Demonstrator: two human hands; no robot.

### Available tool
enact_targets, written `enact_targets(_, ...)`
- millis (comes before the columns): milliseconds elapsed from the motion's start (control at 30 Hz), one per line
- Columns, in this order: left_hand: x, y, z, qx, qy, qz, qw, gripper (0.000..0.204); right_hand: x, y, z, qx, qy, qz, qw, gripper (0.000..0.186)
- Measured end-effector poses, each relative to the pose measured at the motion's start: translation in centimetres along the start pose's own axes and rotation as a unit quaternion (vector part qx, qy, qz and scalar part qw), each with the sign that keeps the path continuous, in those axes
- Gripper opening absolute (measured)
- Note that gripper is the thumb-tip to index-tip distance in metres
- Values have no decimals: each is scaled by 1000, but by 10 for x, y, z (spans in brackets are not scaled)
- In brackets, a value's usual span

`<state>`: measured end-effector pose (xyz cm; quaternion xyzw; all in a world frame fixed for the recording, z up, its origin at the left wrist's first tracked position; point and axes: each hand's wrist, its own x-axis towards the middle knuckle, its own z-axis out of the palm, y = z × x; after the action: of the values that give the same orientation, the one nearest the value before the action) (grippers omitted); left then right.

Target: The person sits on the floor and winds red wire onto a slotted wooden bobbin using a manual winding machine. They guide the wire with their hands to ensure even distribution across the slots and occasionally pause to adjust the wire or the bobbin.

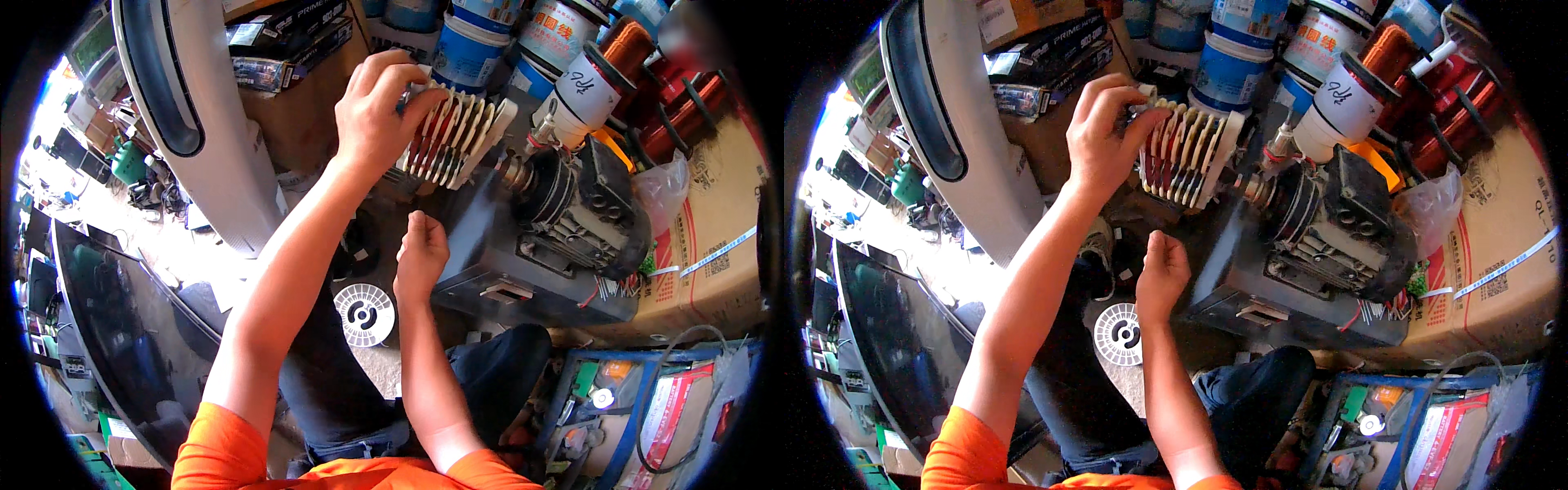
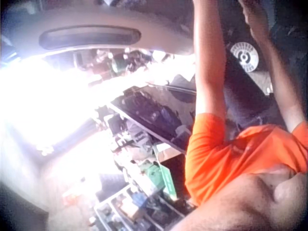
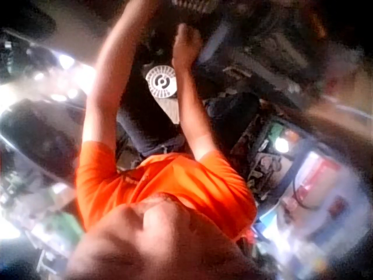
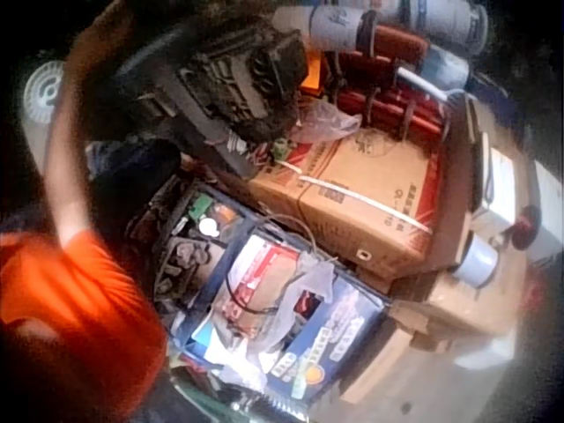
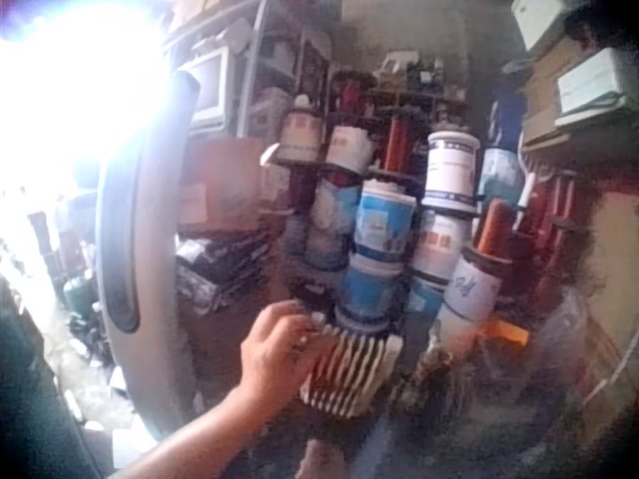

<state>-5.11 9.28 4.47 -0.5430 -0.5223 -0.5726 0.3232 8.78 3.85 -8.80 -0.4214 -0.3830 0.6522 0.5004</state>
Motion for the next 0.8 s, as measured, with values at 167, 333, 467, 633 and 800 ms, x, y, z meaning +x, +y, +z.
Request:
enact_targets(167, 4, -6, -1, -67, -112, -27, 991, 14, 2, 7, -3, -3, 13, 6, 1000, 20)
enact_targets(333, 4, -27, 3, -163, -179, -69, 968, 29, 3, 12, -4, 13, 24, -9, 1000, 16)
enact_targets(467, -4, -39, 14, -256, -214, -153, 930, 43, 1, 12, -6, 25, 15, -2, 1000, 16)
enact_targets(633, -13, -51, 14, -307, -306, -376, 819, 64, -4, 5, -4, 31, 9, 0, 999, 16)
enact_targets(800, -34, -63, 10, -264, -393, -478, 740, 61, -7, -2, -1, 10, 1, -54, 998, 17)
